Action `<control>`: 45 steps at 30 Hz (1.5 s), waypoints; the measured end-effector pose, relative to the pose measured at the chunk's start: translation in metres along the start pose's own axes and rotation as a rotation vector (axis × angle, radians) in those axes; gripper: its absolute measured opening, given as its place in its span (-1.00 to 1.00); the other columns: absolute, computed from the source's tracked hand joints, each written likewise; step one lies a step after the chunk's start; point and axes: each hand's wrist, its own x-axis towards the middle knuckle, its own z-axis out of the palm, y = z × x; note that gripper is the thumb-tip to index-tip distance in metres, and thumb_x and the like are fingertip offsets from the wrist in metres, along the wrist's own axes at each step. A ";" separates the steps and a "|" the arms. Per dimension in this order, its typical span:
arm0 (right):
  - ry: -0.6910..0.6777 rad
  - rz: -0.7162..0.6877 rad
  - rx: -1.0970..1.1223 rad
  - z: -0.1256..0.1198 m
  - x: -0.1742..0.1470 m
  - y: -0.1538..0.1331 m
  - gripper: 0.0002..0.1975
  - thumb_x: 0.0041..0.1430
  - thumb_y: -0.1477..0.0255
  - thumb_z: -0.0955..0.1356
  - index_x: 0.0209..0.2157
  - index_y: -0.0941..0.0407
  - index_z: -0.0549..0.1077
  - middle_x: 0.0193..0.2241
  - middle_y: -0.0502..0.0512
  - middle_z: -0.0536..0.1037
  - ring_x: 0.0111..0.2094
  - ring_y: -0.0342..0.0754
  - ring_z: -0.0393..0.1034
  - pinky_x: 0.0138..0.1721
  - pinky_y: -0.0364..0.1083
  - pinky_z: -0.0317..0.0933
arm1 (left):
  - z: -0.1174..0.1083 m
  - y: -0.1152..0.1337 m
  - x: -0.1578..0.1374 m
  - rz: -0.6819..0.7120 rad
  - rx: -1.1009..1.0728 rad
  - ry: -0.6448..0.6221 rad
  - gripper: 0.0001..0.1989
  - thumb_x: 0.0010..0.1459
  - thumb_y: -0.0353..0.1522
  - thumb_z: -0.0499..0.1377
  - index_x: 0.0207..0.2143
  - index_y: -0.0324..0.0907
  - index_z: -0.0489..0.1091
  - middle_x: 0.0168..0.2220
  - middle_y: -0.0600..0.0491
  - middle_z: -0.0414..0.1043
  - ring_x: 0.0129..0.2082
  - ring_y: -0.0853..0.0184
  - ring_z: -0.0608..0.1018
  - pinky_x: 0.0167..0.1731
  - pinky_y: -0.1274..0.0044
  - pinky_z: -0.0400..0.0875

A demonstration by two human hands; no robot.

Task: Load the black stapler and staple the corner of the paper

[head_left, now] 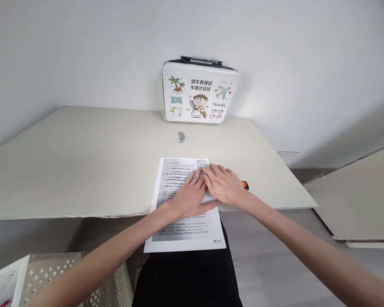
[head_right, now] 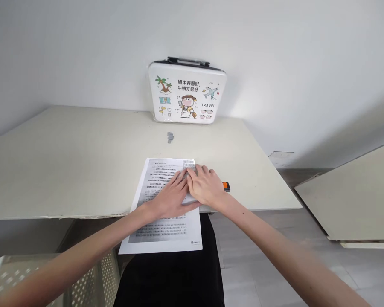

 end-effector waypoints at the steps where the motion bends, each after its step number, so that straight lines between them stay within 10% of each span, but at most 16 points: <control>1: -0.003 0.010 0.078 -0.004 -0.001 0.003 -0.53 0.54 0.33 0.06 0.28 0.08 0.37 0.26 0.28 0.44 0.20 0.22 0.40 0.13 0.18 0.29 | -0.002 0.000 -0.001 -0.001 0.002 -0.006 -0.06 0.40 0.20 -0.12 0.55 -0.21 -0.20 0.56 -0.13 -0.18 0.55 0.04 -0.22 0.50 0.15 -0.33; 9: 0.080 -0.123 0.525 -0.003 -0.054 0.059 -0.62 0.51 0.11 0.17 0.11 -0.05 0.45 0.14 0.11 0.54 0.16 0.11 0.44 0.19 0.10 0.31 | -0.025 -0.021 -0.025 -0.049 0.078 -0.093 -0.15 0.45 0.13 -0.15 0.56 -0.14 -0.24 0.56 -0.01 -0.23 0.55 0.10 -0.26 0.50 0.20 -0.32; 21: 0.218 0.069 0.830 0.037 -0.075 0.098 -0.65 0.31 0.06 0.42 -0.02 -0.02 0.50 -0.09 0.11 0.59 -0.10 0.11 0.48 -0.12 0.03 0.38 | -0.072 -0.069 -0.042 -0.123 0.149 -0.153 -0.27 0.50 0.00 -0.07 0.56 -0.02 -0.23 0.56 0.09 -0.24 0.55 0.11 -0.16 0.50 0.18 -0.22; 32: 0.423 0.185 1.164 0.033 -0.076 0.100 -0.64 0.27 0.09 0.45 -0.05 0.02 0.54 -0.11 0.11 0.59 -0.07 0.07 0.47 -0.02 0.01 0.40 | -0.117 -0.078 -0.145 -0.125 0.268 -0.196 -0.21 0.44 -0.04 0.10 0.54 0.17 -0.24 0.54 0.14 -0.14 0.53 -0.01 -0.03 0.45 0.07 0.01; 41: 0.545 0.229 1.144 0.007 -0.107 0.083 -0.68 0.30 0.13 0.44 -0.04 0.02 0.53 -0.15 0.11 0.57 -0.10 0.04 0.46 -0.02 -0.01 0.41 | -0.023 -0.024 0.039 -0.049 0.188 -0.159 -0.21 0.44 0.08 -0.01 0.54 -0.09 -0.04 0.56 -0.02 -0.20 0.54 -0.07 -0.20 0.48 0.06 -0.15; 45: 0.590 0.262 1.108 -0.004 -0.123 0.083 -0.69 0.30 0.13 0.45 -0.04 0.01 0.53 -0.14 0.11 0.57 -0.09 0.06 0.47 0.02 0.02 0.42 | 0.018 -0.014 0.125 0.006 0.133 -0.175 -0.06 0.24 -0.06 0.30 0.50 -0.25 0.04 0.55 -0.20 -0.17 0.52 -0.24 -0.19 0.46 0.00 -0.22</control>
